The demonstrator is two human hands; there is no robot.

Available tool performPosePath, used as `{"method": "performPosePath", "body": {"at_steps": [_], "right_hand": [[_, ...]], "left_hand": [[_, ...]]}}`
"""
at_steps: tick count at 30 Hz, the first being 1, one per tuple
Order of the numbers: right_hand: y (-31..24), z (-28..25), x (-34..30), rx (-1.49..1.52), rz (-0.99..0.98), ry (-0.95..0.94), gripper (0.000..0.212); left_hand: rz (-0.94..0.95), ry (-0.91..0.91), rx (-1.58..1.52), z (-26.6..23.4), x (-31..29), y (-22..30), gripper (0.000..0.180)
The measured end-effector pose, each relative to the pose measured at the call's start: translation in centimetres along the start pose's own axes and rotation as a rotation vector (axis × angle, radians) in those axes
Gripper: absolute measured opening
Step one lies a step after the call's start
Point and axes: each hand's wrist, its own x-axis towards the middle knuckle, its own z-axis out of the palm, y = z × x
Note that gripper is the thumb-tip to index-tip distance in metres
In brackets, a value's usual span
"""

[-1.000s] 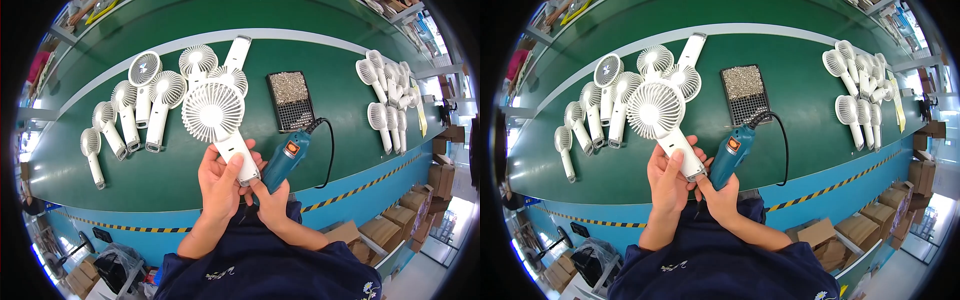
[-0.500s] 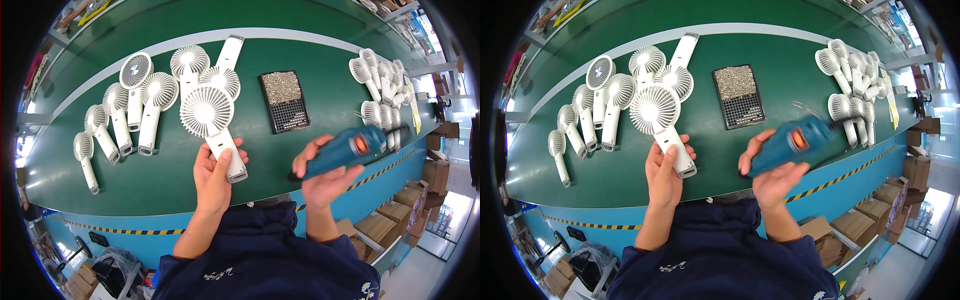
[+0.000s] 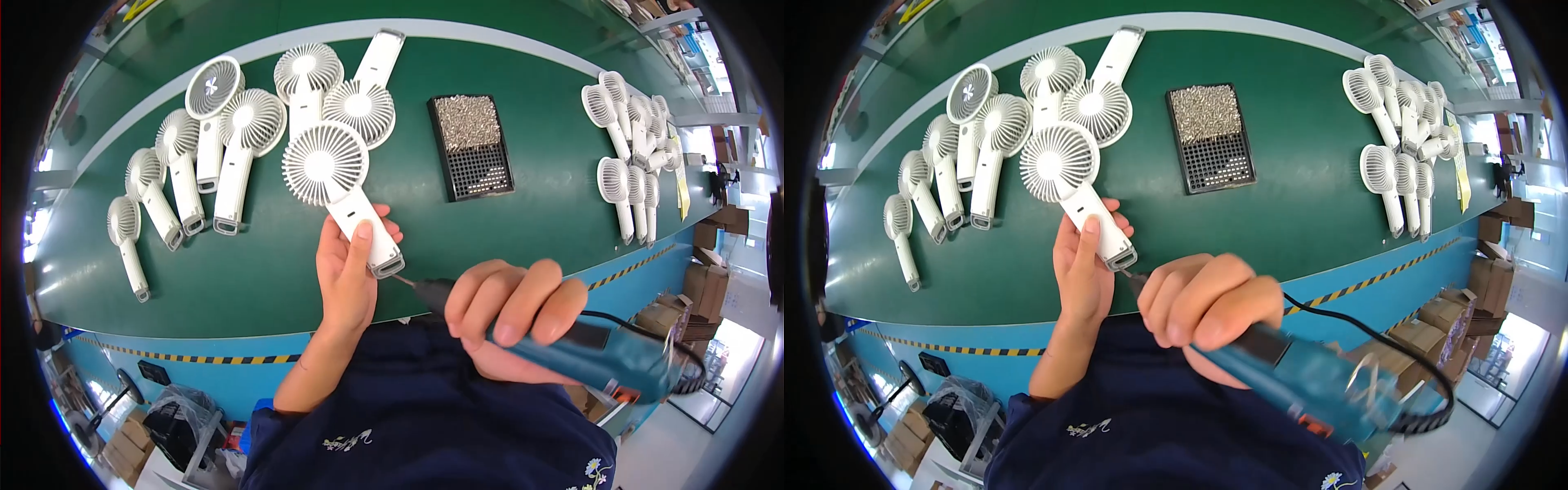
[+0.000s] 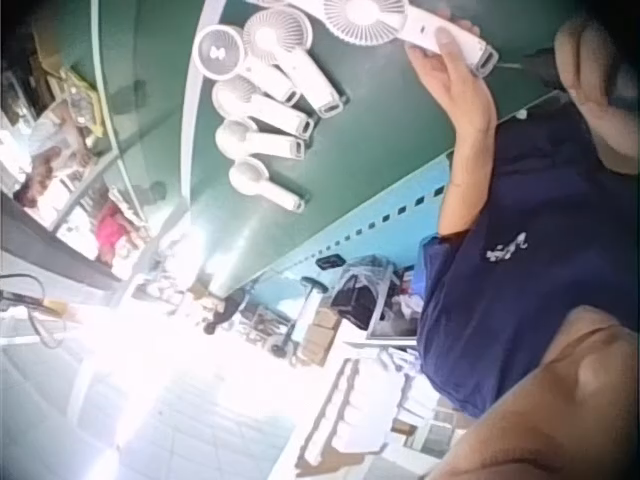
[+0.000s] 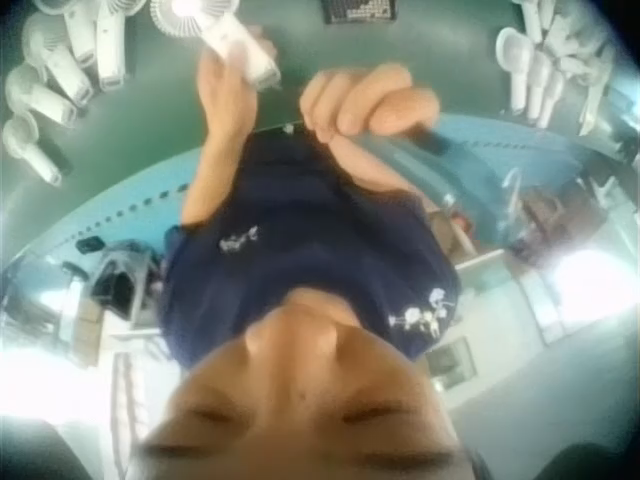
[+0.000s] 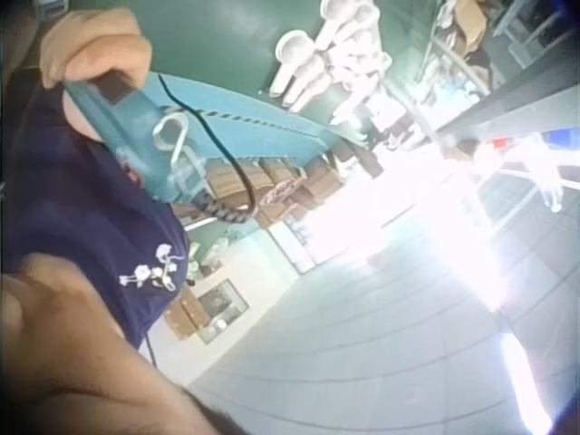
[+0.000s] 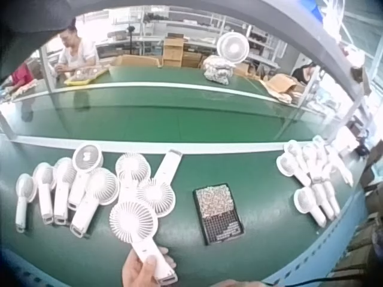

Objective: The person assembles portable fans by securing screws with an electric screwdriver.

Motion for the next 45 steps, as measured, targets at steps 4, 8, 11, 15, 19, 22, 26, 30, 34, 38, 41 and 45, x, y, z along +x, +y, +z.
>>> {"method": "performPosePath", "body": {"at_steps": [4, 8, 11, 15, 19, 22, 26, 30, 34, 38, 41, 45], "right_hand": [[2.0, 1.1, -0.6, -0.120, -0.130, -0.012, 0.044], [2.6, 1.2, -0.9, -0.161, -0.096, -0.015, 0.046], [3.1, 1.2, -1.2, -0.161, -0.087, 0.001, 0.046], [3.2, 1.3, -1.2, -0.198, -0.095, -0.027, 0.046], [2.8, 1.0, -1.5, -0.244, -0.043, -0.100, 0.019], [2.7, 0.6, -1.5, -0.237, -0.018, -0.187, 0.018], [2.8, 0.8, -1.7, -0.242, -0.027, -0.173, 0.018], [3.1, 1.4, -1.1, -0.308, -0.044, -0.160, 0.031], [2.6, 1.7, -1.2, -0.329, -0.040, -0.121, 0.033], [2.5, 1.9, -1.3, -0.321, -0.018, -0.111, 0.037], [2.7, 2.0, -1.1, -0.300, -0.008, -0.086, 0.042], [2.2, 2.1, -1.0, -0.200, 0.033, 0.002, 0.015]], "left_hand": [[-0.017, -0.024, 0.013, 0.0, 0.3, 0.2, 0.036], [-0.018, -0.035, -0.007, -0.2, 0.3, -0.1, 0.037], [-0.016, -0.019, -0.002, 0.0, 0.1, 0.0, 0.037], [0.029, -0.012, 0.029, 0.1, 0.2, -0.3, 0.033], [0.004, -0.001, -0.037, 0.2, -0.1, -0.3, 0.035], [0.034, 0.000, -0.027, 0.1, -0.3, -0.7, 0.037], [0.087, -0.014, 0.072, -0.1, -0.3, -1.1, 0.037], [0.121, -0.005, 0.110, -0.2, -0.4, -1.2, 0.037], [0.122, -0.003, 0.093, 0.1, -0.3, -1.3, 0.037], [0.129, 0.004, 0.107, 0.0, -0.4, -1.3, 0.036], [0.137, 0.008, 0.114, -0.2, -0.4, -1.3, 0.036], [0.137, 0.001, 0.106, 0.0, -0.3, -1.3, 0.035]]}}
